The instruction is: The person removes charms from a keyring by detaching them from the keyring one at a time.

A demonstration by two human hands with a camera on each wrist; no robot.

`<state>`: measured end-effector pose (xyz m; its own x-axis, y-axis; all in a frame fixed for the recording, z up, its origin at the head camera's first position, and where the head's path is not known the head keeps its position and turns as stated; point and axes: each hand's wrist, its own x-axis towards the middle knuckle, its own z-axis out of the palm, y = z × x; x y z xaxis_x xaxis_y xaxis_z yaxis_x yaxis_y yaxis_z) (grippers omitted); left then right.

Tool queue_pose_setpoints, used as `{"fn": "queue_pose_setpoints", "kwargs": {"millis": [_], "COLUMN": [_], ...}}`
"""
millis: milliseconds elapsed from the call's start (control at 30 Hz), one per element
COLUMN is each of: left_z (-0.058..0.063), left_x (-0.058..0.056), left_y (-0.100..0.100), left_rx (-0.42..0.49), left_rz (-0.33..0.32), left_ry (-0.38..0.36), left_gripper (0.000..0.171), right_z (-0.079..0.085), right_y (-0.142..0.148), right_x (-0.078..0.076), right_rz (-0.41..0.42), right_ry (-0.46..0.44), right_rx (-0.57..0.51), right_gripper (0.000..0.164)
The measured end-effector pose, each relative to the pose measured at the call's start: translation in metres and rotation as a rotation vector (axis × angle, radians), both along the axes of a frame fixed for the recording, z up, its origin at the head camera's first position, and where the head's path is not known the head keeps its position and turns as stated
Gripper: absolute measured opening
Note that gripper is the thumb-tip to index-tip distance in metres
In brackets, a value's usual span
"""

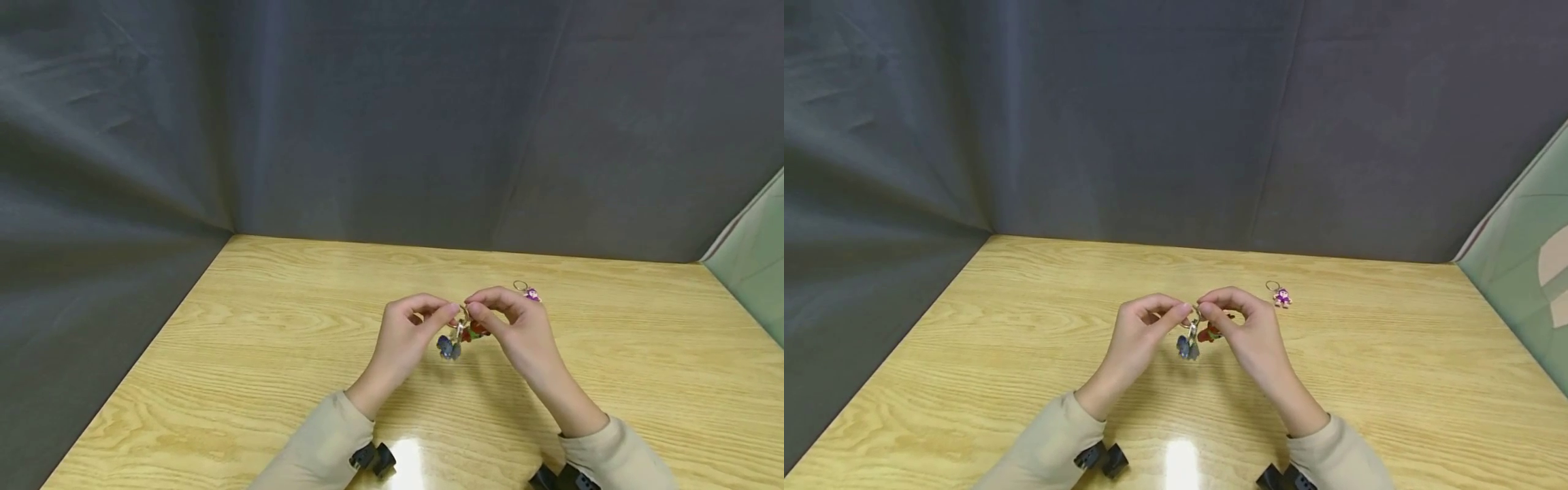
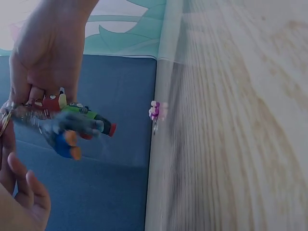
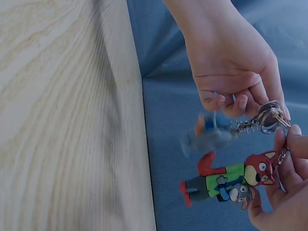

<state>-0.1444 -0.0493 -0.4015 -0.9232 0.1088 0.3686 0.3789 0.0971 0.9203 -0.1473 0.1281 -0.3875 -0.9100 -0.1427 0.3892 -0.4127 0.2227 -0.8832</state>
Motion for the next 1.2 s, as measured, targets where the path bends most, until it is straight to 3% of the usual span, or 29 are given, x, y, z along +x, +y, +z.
{"fn": "queue_pose_setpoints", "kwargs": {"millis": [233, 467, 700, 900, 1200], "left_z": [0.004, 0.005, 0.007, 0.006, 0.005], "left_x": [0.000, 0.001, 0.000, 0.000, -0.001], "left_y": [0.000, -0.006, -0.008, -0.009, -0.007], "left_rx": [0.091, -0.002, -0.092, -0.144, -0.092], "left_rz": [0.044, -0.075, -0.152, -0.075, -0.009], "left_ry": [-0.002, -0.047, -0.030, 0.015, -0.017], "left_gripper": [0.017, 0.019, 0.019, 0.015, 0.017], "right_z": [0.000, 0.005, 0.008, 0.008, 0.009], "right_y": [0.000, 0.003, 0.007, 0.006, 0.007], "right_x": [0.001, 0.006, 0.005, 0.004, 0.003], "right_rz": [0.050, 0.045, 0.082, 0.135, 0.089], "right_ry": [-0.025, -0.046, -0.039, -0.045, -0.062], "right_rx": [-0.017, -0.046, -0.037, 0.040, 0.094], "right_gripper": [0.009, 0.011, 0.011, 0.013, 0.012]}}
